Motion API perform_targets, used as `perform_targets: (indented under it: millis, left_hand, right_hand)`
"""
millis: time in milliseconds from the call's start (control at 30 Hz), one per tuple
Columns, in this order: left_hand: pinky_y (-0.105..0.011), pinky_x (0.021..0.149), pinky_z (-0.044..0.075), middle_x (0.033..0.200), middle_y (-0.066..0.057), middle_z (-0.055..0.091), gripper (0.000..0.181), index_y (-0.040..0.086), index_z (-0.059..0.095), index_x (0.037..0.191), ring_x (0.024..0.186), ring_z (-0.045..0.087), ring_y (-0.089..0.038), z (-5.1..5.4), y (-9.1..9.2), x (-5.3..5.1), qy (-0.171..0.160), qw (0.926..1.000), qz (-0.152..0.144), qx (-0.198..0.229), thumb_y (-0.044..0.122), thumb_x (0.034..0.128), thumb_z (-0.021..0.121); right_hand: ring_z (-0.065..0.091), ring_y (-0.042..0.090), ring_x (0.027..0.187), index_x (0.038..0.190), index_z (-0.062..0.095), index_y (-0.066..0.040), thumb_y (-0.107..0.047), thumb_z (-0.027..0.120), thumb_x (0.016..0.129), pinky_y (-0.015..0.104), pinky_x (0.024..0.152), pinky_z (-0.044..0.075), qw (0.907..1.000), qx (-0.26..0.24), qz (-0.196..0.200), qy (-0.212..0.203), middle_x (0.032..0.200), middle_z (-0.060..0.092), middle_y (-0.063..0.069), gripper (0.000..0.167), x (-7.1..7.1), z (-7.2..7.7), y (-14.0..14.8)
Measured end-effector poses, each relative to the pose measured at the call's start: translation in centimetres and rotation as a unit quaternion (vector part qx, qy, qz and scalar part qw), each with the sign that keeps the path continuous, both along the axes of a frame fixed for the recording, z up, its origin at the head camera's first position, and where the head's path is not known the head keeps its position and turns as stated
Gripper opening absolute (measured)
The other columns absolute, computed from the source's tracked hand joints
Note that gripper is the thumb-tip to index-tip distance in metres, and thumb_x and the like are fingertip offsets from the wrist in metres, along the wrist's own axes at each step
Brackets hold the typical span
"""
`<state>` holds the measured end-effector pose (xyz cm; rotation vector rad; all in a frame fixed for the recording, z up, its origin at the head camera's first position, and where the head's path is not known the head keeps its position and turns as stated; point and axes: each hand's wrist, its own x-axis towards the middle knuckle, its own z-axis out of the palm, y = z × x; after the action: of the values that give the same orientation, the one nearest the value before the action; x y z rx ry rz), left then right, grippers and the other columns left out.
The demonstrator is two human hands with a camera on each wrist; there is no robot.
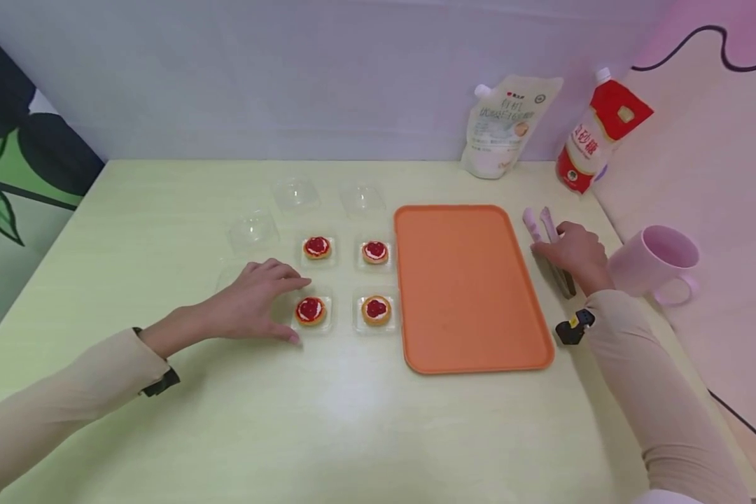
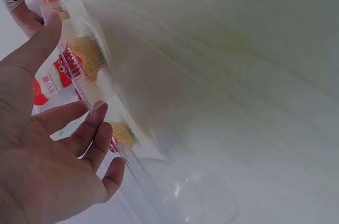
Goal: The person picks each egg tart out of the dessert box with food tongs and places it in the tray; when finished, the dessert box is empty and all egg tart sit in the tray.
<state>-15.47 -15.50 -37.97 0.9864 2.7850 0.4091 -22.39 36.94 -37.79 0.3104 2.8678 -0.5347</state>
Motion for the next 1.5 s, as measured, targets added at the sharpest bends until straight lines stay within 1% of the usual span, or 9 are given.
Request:
perform_targets:
  millis: [300, 600, 733, 900, 967, 1167, 1233, 1333, 1500]
  left_hand:
    - [-0.051, 0.1, 0.035, 0.122, -0.008, 0.062, 0.088, 0.006, 0.062, 0.135, 0.116, 0.049, -0.027, -0.3, 0.0, 0.0, 0.006, 1.0, 0.001, 0.006, 0.052, 0.0648, 0.09]
    - [-0.05, 0.1, 0.035, 0.123, -0.008, 0.061, 0.088, 0.006, 0.061, 0.135, 0.117, 0.049, -0.026, -0.2, 0.1, 0.0, 0.001, 1.0, 0.003, 0.005, 0.052, 0.0653, 0.089]
    - [-0.051, 0.1, 0.035, 0.123, -0.008, 0.062, 0.088, 0.006, 0.062, 0.135, 0.117, 0.049, -0.026, -0.2, 0.1, 0.1, 0.001, 1.0, 0.004, 0.006, 0.052, 0.0656, 0.089]
    - [-0.052, 0.1, 0.035, 0.124, -0.009, 0.062, 0.087, 0.006, 0.061, 0.135, 0.117, 0.049, -0.027, -0.3, 0.1, 0.1, 0.0, 1.0, 0.002, 0.007, 0.051, 0.0663, 0.09]
    - [-0.052, 0.101, 0.035, 0.124, -0.009, 0.061, 0.087, 0.006, 0.061, 0.136, 0.118, 0.049, -0.027, -0.2, 0.1, 0.1, -0.002, 1.0, 0.003, 0.005, 0.051, 0.0668, 0.089]
    - [-0.052, 0.101, 0.035, 0.122, -0.008, 0.061, 0.089, 0.006, 0.06, 0.137, 0.117, 0.049, -0.027, 0.1, 0.2, 0.1, -0.003, 0.9999, 0.009, 0.004, 0.053, 0.0658, 0.089]
    - [-0.052, 0.1, 0.035, 0.121, -0.008, 0.061, 0.09, 0.007, 0.061, 0.137, 0.115, 0.049, -0.027, 0.1, 0.2, 0.2, -0.003, 0.9999, 0.013, 0.005, 0.053, 0.0648, 0.09]
    - [-0.052, 0.099, 0.036, 0.119, -0.009, 0.061, 0.09, 0.008, 0.061, 0.136, 0.114, 0.049, -0.027, 0.0, 0.2, 0.4, -0.004, 0.9998, 0.018, 0.003, 0.054, 0.064, 0.09]
    - [-0.05, 0.099, 0.036, 0.118, -0.008, 0.06, 0.091, 0.01, 0.062, 0.137, 0.113, 0.048, -0.026, 0.1, 0.3, 0.2, -0.014, 0.9996, 0.026, -0.001, 0.054, 0.063, 0.09]
  right_hand:
    - [0.056, 0.043, 0.095, 0.138, 0.048, 0.005, -0.047, 0.062, 0.093, 0.039, 0.068, 0.042, 0.9947, -0.02, 0.001, 0.101, 0.116, 0.058, 0.033, 0.07, -0.3, 0.8, -0.4]
    - [0.062, 0.032, 0.082, 0.145, 0.045, -0.006, -0.056, 0.066, 0.088, 0.03, 0.059, 0.051, 0.9927, -0.083, 0.043, 0.077, 0.119, 0.058, 0.027, 0.079, -0.4, 4.2, -4.7]
    - [0.057, 0.031, 0.09, 0.144, 0.047, -0.009, -0.054, 0.071, 0.086, 0.028, 0.061, 0.05, 0.9902, -0.084, 0.084, 0.073, 0.117, 0.057, 0.024, 0.077, 0.1, 5.3, -7.5]
    - [0.056, 0.028, 0.082, 0.14, 0.053, -0.01, -0.041, 0.078, 0.085, 0.03, 0.059, 0.05, 0.9817, -0.096, 0.145, 0.077, 0.111, 0.057, 0.02, 0.068, 0.9, 6.8, -11.1]
    - [0.058, 0.028, 0.077, 0.138, 0.055, -0.011, -0.036, 0.079, 0.085, 0.03, 0.059, 0.051, 0.9764, -0.11, 0.171, 0.074, 0.109, 0.058, 0.019, 0.063, 1.2, 7.3, -12.5]
    - [0.055, 0.027, 0.09, 0.135, 0.06, -0.017, -0.028, 0.081, 0.084, 0.032, 0.068, 0.049, 0.9568, -0.122, 0.259, 0.048, 0.11, 0.058, 0.014, 0.057, 2.4, 8.5, -16.8]
    - [0.056, 0.025, 0.082, 0.134, 0.062, -0.019, -0.026, 0.082, 0.082, 0.032, 0.066, 0.047, 0.9475, -0.121, 0.294, 0.032, 0.11, 0.058, 0.012, 0.056, 3.0, 8.6, -18.2]
    - [0.057, 0.022, 0.079, 0.131, 0.065, -0.019, -0.023, 0.083, 0.082, 0.032, 0.067, 0.047, 0.9259, -0.113, 0.36, 0.015, 0.107, 0.06, 0.006, 0.053, 3.7, 8.6, -20.2]
    - [0.058, 0.021, 0.094, 0.13, 0.067, -0.022, -0.026, 0.084, 0.081, 0.033, 0.072, 0.049, 0.8954, -0.061, 0.441, -0.009, 0.11, 0.065, 0.0, 0.052, 4.5, 8.4, -23.2]
